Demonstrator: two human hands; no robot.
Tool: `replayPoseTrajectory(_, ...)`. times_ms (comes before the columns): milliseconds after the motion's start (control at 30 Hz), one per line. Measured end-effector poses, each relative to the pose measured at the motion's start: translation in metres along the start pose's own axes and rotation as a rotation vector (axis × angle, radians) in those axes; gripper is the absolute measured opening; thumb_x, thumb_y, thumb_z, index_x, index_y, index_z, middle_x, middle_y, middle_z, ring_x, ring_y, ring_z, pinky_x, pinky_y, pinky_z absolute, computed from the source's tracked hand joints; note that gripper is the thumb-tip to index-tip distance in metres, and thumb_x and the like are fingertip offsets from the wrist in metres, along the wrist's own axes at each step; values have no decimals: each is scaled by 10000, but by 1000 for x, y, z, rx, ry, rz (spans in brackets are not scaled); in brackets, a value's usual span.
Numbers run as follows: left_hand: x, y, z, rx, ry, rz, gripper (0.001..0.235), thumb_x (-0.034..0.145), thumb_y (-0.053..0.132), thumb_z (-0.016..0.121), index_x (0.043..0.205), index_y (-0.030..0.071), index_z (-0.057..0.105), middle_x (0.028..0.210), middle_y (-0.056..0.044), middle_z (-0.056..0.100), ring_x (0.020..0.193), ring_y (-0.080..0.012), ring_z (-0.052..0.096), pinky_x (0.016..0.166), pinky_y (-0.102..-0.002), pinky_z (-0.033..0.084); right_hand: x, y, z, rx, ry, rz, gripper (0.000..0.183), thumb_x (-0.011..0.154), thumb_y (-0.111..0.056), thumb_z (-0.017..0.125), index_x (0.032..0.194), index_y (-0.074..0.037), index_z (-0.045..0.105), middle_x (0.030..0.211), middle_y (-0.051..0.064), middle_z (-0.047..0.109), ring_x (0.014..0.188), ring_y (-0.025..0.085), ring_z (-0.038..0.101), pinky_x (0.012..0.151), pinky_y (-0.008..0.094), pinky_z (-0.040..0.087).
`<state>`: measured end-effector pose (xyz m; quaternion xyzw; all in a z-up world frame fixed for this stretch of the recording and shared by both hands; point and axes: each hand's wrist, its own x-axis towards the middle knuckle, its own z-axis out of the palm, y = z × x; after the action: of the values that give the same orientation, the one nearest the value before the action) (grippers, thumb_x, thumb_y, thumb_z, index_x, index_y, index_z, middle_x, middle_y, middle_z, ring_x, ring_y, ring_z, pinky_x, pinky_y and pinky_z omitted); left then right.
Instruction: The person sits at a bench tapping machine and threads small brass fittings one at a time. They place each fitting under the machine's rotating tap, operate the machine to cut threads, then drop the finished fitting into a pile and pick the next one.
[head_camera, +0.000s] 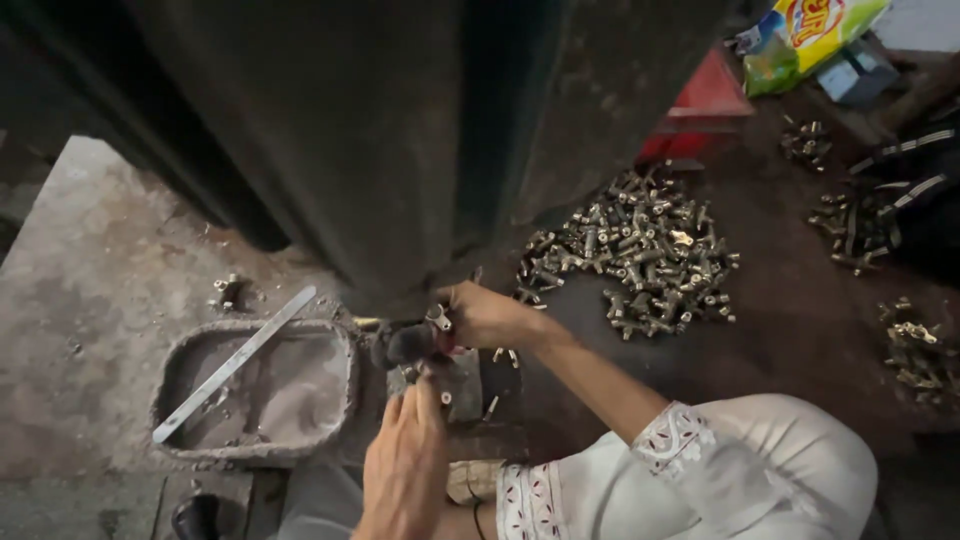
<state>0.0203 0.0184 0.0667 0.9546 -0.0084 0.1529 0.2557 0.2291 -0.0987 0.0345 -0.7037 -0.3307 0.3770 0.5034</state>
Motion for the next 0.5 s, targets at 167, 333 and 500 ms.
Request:
replayPoseTrajectory(167, 19, -3, 43, 57, 26, 150, 350, 796, 55, 643, 1140, 8, 688, 1110, -156, 652, 1031, -348, 621, 739, -421, 559, -4, -16, 0, -126, 53, -220, 299, 805, 33, 686, 1096, -30, 671, 885, -24, 726, 793, 42, 637, 653, 259, 537)
replayPoseTrajectory(333, 60, 30, 96, 66, -41, 321, 329, 764, 52, 631, 1082, 3, 700, 1025, -181, 679, 1030, -357, 640, 892, -470, 506, -3, -18, 15, 55, 64, -146, 167, 836, 89, 709, 990, 25, 702, 857, 5, 674, 794, 62, 592, 676, 286, 530)
replayPoseTrajectory(500, 48, 23, 104, -230, 42, 272, 198, 807, 49, 656, 992, 20, 721, 983, -176, 707, 993, -364, 657, 878, -484, 506, -8, -14, 29, 205, 114, -147, 150, 889, 45, 686, 1024, -17, 701, 830, -20, 660, 740, 65, 599, 639, 286, 541)
